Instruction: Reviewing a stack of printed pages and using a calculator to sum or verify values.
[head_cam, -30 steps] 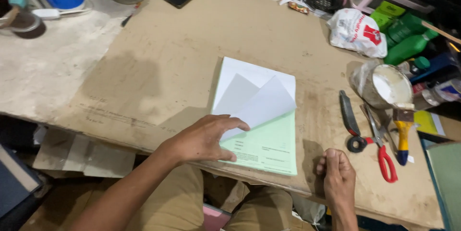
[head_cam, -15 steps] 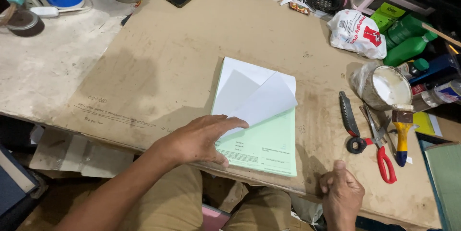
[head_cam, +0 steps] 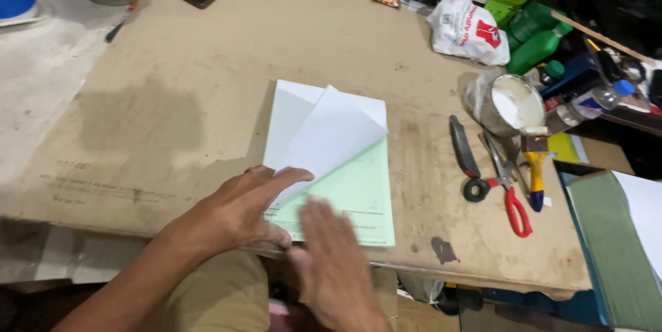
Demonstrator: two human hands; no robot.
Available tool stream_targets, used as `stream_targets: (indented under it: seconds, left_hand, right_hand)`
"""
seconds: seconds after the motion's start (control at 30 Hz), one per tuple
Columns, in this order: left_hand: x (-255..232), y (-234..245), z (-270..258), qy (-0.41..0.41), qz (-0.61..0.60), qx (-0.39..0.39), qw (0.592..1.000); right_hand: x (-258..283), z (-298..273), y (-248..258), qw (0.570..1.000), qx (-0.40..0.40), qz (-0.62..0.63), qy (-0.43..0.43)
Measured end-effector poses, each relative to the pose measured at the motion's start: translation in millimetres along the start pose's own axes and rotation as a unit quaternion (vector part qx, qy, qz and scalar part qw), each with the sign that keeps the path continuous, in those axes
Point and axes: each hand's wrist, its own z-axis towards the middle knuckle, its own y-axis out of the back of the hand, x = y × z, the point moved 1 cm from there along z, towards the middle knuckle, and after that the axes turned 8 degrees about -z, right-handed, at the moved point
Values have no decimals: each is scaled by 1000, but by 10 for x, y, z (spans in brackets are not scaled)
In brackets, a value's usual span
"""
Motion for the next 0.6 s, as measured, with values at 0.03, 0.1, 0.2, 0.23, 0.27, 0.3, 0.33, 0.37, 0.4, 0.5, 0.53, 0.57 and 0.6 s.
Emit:
stream_targets:
  seconds: [0.03,0.1,0.2,0.23,0.27,0.3,0.33,0.37,0.4,0.5,0.53,0.57,0.6]
  left_hand:
    - [-64,11,10,-3,-1,2,1000]
    - [-162,31,5,109,17,23,994]
    - [-184,61,52,91,54,36,994]
    - [-219,66,36,91,55,35,994]
    - [-251,77,20,102,48,38,993]
    - [-285,87,3,113,40,42,992]
    - [-289,82,5,113,41,40,992]
    - [-293,75,6,114,46,44,991]
    - [-292,66,-1,116,50,47,991]
    - [-263,37,14,113,74,51,990]
    - [-288,44,6,113,76,49,989]
    - [-307,52,3,124,75,48,988]
    - [-317,44,-9,137,73,48,987]
  right_hand:
    - [-127,-102,-13,1000,1,-1,-3]
    - [-411,-298,-20,987,-48,-6,-154]
    - [-951,-709,-317,978,-171,-100,-58]
    - [-989,-741,-308,978,-173,-100,-58]
    - [-1038,-767,-306,978,-173,15,-116]
    - [-1086,-795,-307,962,-171,131,-171]
    - [-1085,-784,-200,961,-173,132,-169]
    - [-1099,-783,-90,925,-224,199,-236]
    - [-1107,-785,9,876,-270,264,-300]
    - [-1208,-627,275,790,-299,386,-371]
    - [-1296,-594,250,789,-301,388,-370]
    - [-1384,-553,224,781,-320,420,-334]
    - [-1470,-521,189,771,-335,452,-297]
